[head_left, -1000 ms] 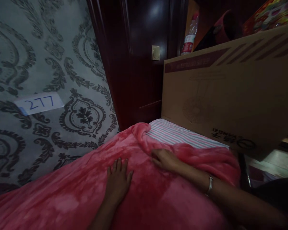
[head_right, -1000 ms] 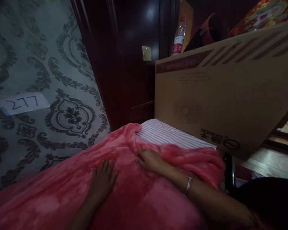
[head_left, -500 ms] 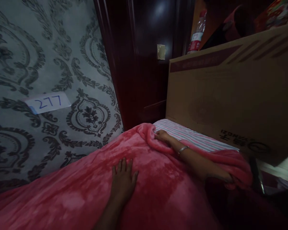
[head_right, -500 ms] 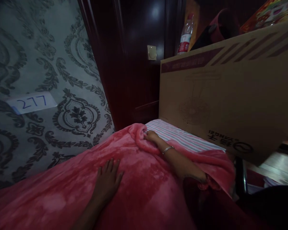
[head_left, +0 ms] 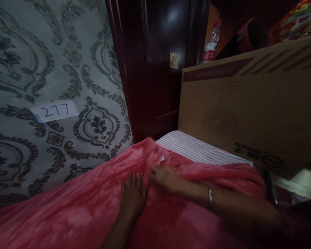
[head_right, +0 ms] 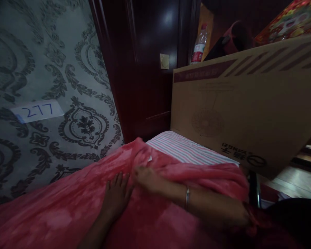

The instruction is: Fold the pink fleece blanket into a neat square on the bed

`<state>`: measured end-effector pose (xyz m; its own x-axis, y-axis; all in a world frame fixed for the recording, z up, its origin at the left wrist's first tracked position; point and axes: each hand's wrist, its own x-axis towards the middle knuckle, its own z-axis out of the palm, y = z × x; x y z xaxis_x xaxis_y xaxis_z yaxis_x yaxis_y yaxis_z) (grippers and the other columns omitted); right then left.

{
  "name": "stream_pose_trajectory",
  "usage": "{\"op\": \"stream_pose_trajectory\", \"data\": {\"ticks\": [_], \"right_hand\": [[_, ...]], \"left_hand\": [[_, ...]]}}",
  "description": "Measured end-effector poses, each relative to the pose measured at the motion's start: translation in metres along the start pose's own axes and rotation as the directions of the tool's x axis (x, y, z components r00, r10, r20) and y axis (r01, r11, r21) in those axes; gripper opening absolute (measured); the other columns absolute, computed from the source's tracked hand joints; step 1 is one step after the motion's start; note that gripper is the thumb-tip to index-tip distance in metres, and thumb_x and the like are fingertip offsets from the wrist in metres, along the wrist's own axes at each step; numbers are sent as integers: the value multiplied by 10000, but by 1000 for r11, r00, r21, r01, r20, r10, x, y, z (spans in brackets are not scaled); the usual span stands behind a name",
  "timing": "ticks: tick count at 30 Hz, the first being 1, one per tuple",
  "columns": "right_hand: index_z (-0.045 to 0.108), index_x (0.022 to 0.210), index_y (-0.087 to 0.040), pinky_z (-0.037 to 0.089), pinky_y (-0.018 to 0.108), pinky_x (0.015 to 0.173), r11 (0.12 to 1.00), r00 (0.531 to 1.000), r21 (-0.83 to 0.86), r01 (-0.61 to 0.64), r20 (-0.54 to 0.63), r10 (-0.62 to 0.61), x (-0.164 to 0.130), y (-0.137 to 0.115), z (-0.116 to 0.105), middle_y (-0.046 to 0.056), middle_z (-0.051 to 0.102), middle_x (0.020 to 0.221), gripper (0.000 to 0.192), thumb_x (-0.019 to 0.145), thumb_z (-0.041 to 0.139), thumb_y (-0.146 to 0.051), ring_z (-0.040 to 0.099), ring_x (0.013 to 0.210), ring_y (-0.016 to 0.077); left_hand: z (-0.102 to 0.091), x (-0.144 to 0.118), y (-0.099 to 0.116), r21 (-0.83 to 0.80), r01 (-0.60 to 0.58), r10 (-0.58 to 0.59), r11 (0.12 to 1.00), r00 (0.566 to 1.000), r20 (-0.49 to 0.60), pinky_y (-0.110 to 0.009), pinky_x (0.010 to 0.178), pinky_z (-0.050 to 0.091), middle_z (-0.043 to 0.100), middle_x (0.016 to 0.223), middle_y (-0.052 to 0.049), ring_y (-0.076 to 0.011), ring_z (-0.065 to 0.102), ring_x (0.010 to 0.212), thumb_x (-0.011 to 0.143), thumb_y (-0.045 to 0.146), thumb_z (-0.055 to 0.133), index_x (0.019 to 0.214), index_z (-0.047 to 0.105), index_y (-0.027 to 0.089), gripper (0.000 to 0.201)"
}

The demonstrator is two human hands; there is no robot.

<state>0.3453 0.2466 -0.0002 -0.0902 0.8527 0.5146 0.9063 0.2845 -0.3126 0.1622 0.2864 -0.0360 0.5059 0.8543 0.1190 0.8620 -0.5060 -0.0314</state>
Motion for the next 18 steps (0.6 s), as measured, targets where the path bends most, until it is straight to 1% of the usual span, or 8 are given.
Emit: {"op": "stream_pose_trajectory", "data": {"ticks": [2, 4, 6, 8, 10, 12, 14, 18], "right_hand": [[689, 936, -246, 493, 333, 665, 976, 964, -34, 216, 164, -208, -26, -21, 21, 27, 718, 950, 179, 840, 599, -125, 617, 772, 218], [699, 966, -263, 488, 302, 684, 958, 932, -92, 271, 273, -238, -29, -19, 21, 12, 724, 1024, 207, 848, 625, -109, 629, 811, 200], [702, 983, -279, 477, 254, 742, 980, 962, -179, 87, 269, -37, -6, 6, -2, -13, 723, 1044, 220, 858, 643, -108, 631, 876, 173], [695, 1036, -231, 466, 256, 801, 964, 978, -254, -82, 165, 127, 32, 48, -41, 40, 713, 1054, 215, 908, 573, -108, 624, 942, 183], [627, 1226, -159, 456, 307, 872, 913, 961, -314, -260, 12, 278, 67, 96, -81, 136, 665, 1168, 295, 969, 482, -148, 594, 1057, 230], [519, 1384, -126, 448, 370, 919, 838, 906, -347, -421, -124, 404, 85, 137, -107, 208, 565, 1329, 421, 967, 473, -158, 546, 1177, 292], [515, 1410, -150, 446, 385, 934, 784, 861, -359, -507, -170, 479, 82, 166, -114, 209, 530, 1377, 447, 966, 466, -165, 544, 1204, 307], [673, 1240, -136, 459, 329, 905, 680, 760, -363, -637, -143, 634, 33, 196, -94, 205, 637, 1243, 371, 961, 430, -120, 622, 1141, 279]], "left_hand": [[-3, 0, 0, 26, -8, 7, 1000, 999, 45, -594, 1164, 245, 367, 1579, -201, -357, 300, 1480, 970, 327, 388, 1501, 449, 117, 575], [-3, 0, 0, 35, -10, 9, 999, 999, 52, -583, 1169, 244, 367, 1581, -198, -354, 293, 1484, 978, 324, 370, 1497, 451, 100, 571], [0, 0, 0, 24, -1, 0, 1000, 1000, 16, -591, 1165, 247, 359, 1588, -183, -354, 305, 1479, 993, 365, 360, 1505, 447, 134, 568], [4, 1, -1, 11, 6, -6, 1000, 1000, -18, -600, 1160, 250, 359, 1589, -173, -351, 317, 1475, 992, 396, 380, 1512, 441, 174, 569], [8, 2, -1, 5, 4, -4, 1000, 999, -36, -597, 1163, 244, 364, 1587, -169, -346, 322, 1474, 984, 397, 407, 1512, 445, 192, 567], [9, 3, -2, 1, 1, -1, 1000, 999, -47, -601, 1163, 241, 373, 1582, -169, -346, 329, 1470, 978, 389, 418, 1510, 448, 196, 567], [9, 3, -1, -2, 6, -6, 1000, 999, -46, -608, 1161, 238, 374, 1580, -168, -350, 332, 1468, 974, 383, 423, 1510, 449, 200, 567], [4, 3, -1, 9, 19, -19, 1000, 1000, -4, -594, 1171, 225, 339, 1599, -158, -344, 305, 1483, 985, 394, 405, 1523, 427, 206, 570]]}}
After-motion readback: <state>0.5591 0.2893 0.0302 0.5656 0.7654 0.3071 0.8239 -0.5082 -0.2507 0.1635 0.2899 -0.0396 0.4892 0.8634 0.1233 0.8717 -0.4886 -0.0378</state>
